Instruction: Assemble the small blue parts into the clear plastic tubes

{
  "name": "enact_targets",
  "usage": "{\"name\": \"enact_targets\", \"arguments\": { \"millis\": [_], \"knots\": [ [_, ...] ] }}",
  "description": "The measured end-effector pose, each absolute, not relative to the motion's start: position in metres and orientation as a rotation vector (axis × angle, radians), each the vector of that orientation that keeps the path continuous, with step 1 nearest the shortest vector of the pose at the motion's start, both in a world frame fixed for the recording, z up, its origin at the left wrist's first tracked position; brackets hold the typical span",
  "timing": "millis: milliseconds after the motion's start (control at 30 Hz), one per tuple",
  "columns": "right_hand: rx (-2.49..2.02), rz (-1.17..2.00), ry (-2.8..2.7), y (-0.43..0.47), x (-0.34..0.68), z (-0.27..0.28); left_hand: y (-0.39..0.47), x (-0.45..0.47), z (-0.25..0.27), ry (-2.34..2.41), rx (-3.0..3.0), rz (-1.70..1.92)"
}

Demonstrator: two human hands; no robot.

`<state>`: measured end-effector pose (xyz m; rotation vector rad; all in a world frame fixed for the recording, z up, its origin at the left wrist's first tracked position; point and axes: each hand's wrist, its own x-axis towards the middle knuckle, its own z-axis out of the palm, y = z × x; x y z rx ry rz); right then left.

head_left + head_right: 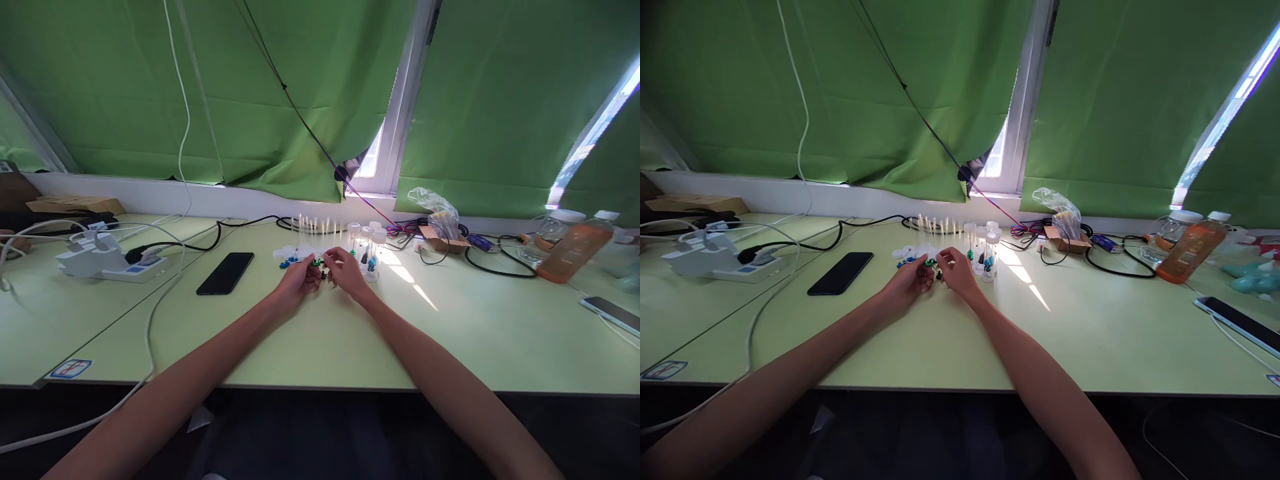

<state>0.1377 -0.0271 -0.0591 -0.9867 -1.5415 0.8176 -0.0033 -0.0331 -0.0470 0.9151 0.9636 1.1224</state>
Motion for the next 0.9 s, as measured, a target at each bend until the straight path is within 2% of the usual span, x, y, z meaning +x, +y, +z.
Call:
{"name": "enact_targets", "arguments": {
  "millis": [900],
  "knots": [
    [-0.955,0.802,-1.574,-0.0279,0.1387,-0.0587,-0.0365,-0.002,-0.0439,0.982,0.9,1.162]
  ]
}}
